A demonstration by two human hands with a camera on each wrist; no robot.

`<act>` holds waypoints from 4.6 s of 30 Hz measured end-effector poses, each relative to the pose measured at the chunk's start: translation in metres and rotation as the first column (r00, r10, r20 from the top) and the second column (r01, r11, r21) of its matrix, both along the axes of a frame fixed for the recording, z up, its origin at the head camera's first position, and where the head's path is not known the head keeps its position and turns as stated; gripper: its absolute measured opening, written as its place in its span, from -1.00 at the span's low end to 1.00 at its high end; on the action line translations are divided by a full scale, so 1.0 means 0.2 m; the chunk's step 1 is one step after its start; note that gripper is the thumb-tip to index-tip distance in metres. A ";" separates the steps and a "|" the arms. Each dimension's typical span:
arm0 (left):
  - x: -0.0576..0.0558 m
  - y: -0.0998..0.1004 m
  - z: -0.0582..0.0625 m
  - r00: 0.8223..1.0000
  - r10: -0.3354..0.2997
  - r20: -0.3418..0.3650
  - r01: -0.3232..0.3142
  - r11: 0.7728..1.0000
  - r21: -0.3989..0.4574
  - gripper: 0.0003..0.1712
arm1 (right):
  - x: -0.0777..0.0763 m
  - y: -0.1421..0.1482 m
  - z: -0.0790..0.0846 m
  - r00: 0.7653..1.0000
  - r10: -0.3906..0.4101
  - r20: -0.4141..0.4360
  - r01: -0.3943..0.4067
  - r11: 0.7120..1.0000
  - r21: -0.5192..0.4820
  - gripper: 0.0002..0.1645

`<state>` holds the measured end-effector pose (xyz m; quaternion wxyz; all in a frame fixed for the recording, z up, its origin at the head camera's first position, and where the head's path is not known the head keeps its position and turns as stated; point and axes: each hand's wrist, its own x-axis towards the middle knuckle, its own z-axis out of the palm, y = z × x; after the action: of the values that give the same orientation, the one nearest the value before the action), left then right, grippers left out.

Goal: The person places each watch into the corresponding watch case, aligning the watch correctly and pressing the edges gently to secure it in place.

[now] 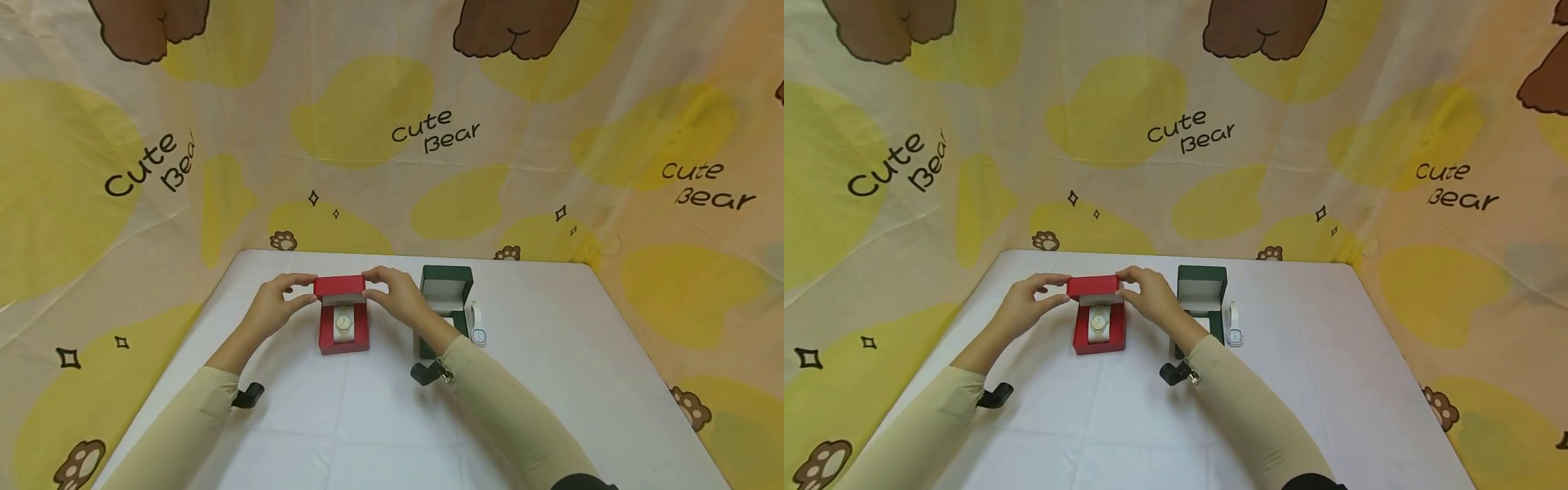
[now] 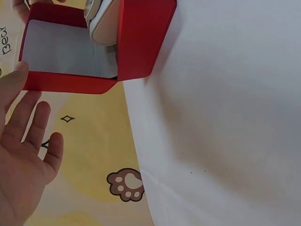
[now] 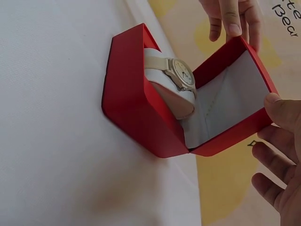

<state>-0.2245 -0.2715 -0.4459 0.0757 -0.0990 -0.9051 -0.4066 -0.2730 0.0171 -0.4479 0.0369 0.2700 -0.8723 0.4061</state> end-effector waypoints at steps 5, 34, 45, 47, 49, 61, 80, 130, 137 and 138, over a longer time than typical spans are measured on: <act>0.02 0.01 -0.01 1.000 0.002 -0.010 -0.001 1.000 0.014 -0.47 | 0.02 0.00 0.00 1.000 -0.006 0.002 0.006 1.000 -0.008 -0.51; 0.09 0.01 -0.08 0.986 0.013 -0.163 -0.010 1.000 0.022 -0.48 | 0.10 0.01 -0.03 1.000 -0.016 -0.026 0.017 0.999 0.031 -0.46; 0.12 0.02 -0.10 0.985 0.018 -0.172 -0.012 0.999 0.036 -0.47 | 0.11 0.02 -0.05 0.999 -0.022 -0.030 0.023 0.999 0.024 -0.44; 0.12 0.02 -0.10 0.984 0.015 -0.175 -0.008 0.999 0.044 -0.47 | 0.11 0.02 -0.05 0.999 -0.022 -0.026 0.023 1.000 0.016 -0.45; 0.12 0.02 -0.10 0.984 0.014 -0.180 -0.005 0.999 0.048 -0.47 | 0.11 0.02 -0.05 1.000 -0.022 -0.017 0.022 1.000 0.008 -0.45; 0.12 0.03 -0.11 0.984 -0.003 -0.178 0.013 0.999 0.051 -0.46 | 0.09 0.01 -0.06 0.999 -0.025 0.030 0.025 1.000 -0.001 -0.43; 0.08 0.04 -0.04 0.997 0.022 0.068 -0.028 0.996 0.083 -0.41 | 0.08 -0.01 -0.05 0.994 -0.049 0.093 0.051 0.999 -0.014 -0.44; 0.17 0.09 -0.13 0.989 0.088 0.119 -0.110 0.976 0.186 -0.39 | 0.18 -0.01 -0.07 0.982 -0.066 0.174 0.084 0.992 -0.098 -0.54; 0.18 0.09 -0.14 0.989 0.103 0.102 -0.119 0.978 0.173 -0.43 | 0.18 -0.02 -0.09 0.982 -0.069 0.176 0.089 0.991 -0.103 -0.55; 0.18 0.09 -0.14 0.989 0.106 0.098 -0.122 0.977 0.172 -0.44 | 0.19 -0.02 -0.09 0.982 -0.068 0.178 0.088 0.990 -0.106 -0.55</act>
<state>-0.1888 -0.2543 -0.4739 0.0673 -0.0215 -0.8719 -0.4846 -0.2358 0.0140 -0.4666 -0.0081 0.1965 -0.8577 0.4750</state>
